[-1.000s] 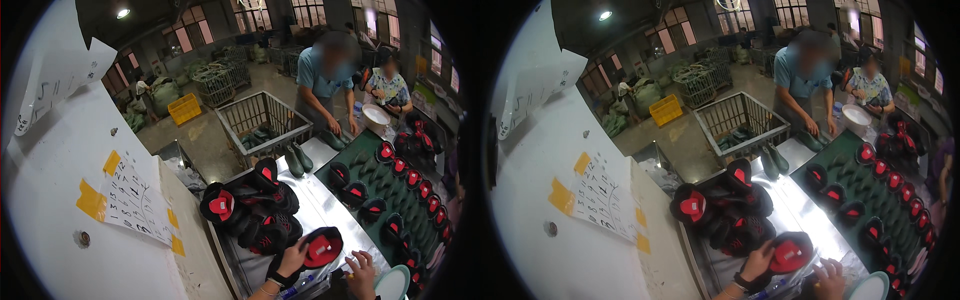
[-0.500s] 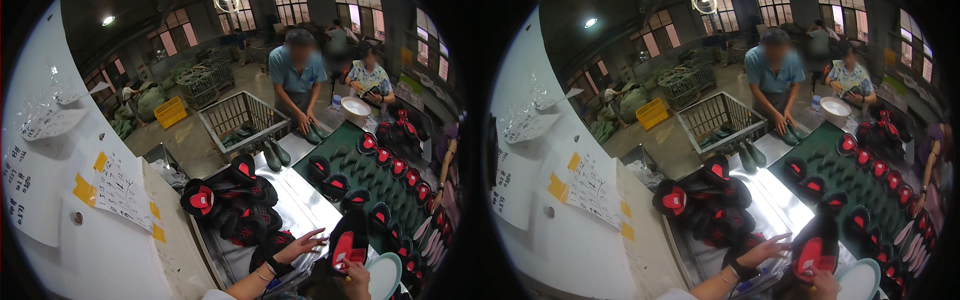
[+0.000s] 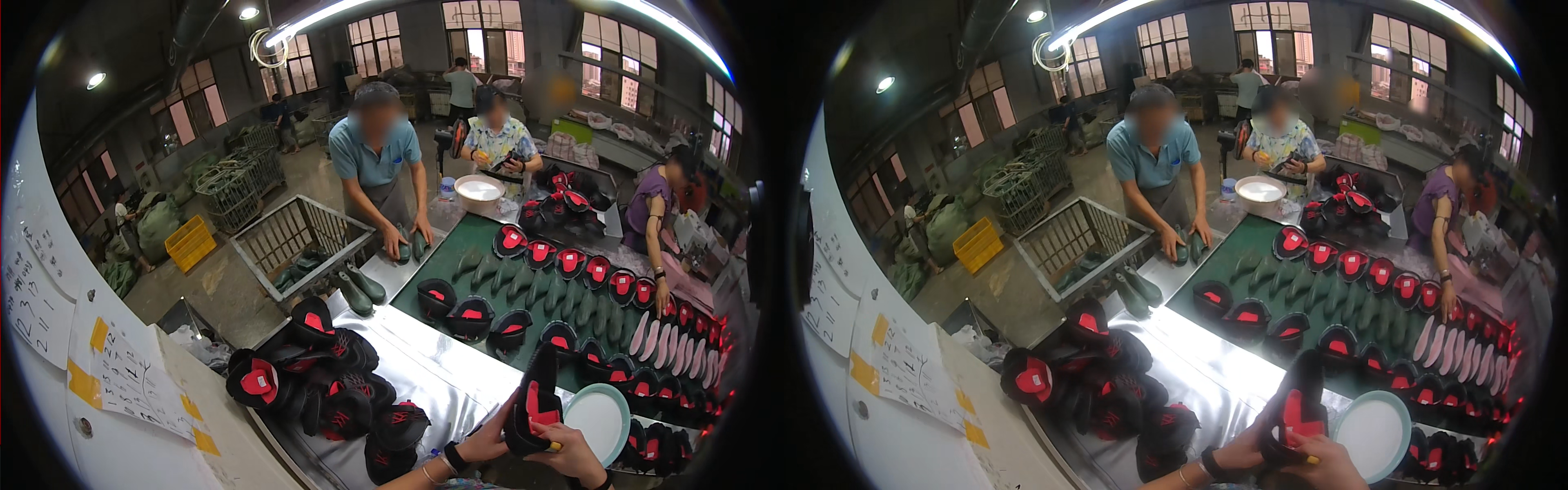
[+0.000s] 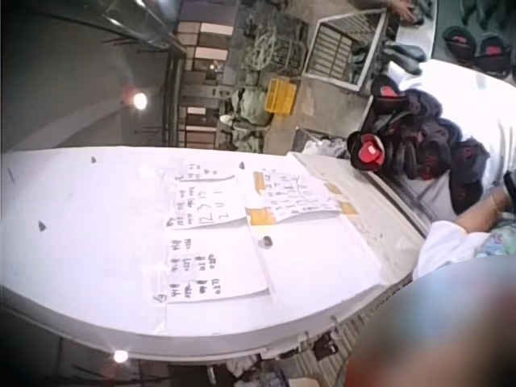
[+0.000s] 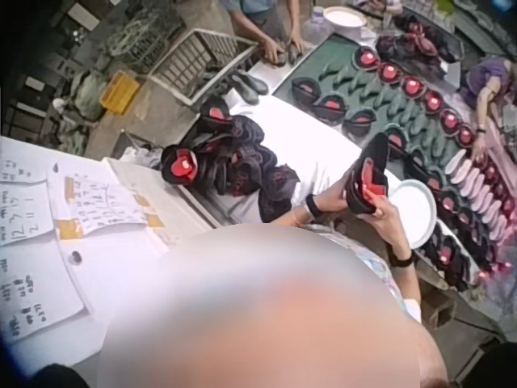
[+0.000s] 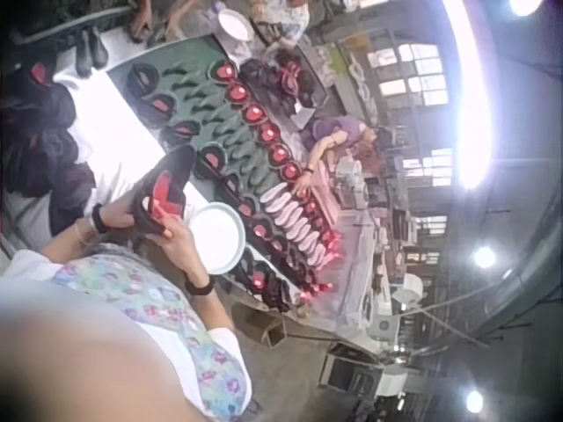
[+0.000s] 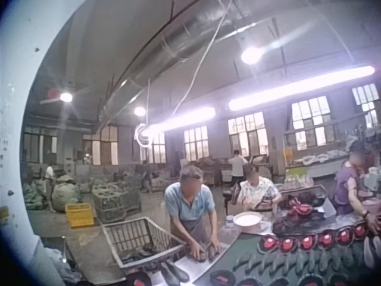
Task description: Apply adhesive liquid to the inner edges of shoe uppers using a brush.
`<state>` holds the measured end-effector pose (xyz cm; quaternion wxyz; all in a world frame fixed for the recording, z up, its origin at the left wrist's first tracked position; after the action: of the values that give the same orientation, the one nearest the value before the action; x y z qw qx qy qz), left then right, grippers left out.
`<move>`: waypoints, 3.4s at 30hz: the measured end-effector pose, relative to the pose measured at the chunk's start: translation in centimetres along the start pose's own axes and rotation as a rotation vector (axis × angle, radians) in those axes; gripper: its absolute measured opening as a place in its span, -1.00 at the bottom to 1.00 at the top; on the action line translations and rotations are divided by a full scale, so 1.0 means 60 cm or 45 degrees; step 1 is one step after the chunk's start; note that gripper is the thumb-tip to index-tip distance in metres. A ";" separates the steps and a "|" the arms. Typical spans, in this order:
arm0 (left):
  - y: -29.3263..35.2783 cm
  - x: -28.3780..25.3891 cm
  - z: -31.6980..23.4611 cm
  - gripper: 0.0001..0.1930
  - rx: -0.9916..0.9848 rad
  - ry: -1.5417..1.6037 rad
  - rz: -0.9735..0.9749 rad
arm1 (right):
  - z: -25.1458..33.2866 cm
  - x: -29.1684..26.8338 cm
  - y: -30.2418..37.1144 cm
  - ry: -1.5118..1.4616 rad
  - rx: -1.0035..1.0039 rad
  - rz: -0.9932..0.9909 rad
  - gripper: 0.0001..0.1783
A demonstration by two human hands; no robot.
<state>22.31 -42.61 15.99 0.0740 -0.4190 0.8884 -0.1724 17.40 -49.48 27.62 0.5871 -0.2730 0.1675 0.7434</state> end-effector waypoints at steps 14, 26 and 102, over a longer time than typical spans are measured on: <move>-0.028 -0.058 0.003 -0.26 0.055 0.254 -0.310 | 0.014 -0.035 0.019 -0.123 0.282 -0.268 -0.64; 0.121 0.015 0.126 -0.43 -0.517 0.483 -0.123 | -0.192 -0.204 0.298 0.221 0.663 -1.236 -0.54; -0.121 0.230 0.118 -0.62 -0.119 -0.829 0.216 | -0.381 -0.243 0.309 -0.800 0.599 -0.712 -0.83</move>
<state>20.67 -59.22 12.25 0.3486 -0.3795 0.8568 0.0180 6.68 -78.64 16.90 0.8325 0.0707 0.0658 0.5456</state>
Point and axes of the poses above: each hand's wrist, its own y-axis away from the middle knuckle, its own x-axis out of the palm, z = x × y, the point moved 10 cm from there along -y, towards the middle knuckle, and after that the axes turned 1 degree about -z, right-handed, at the moved point
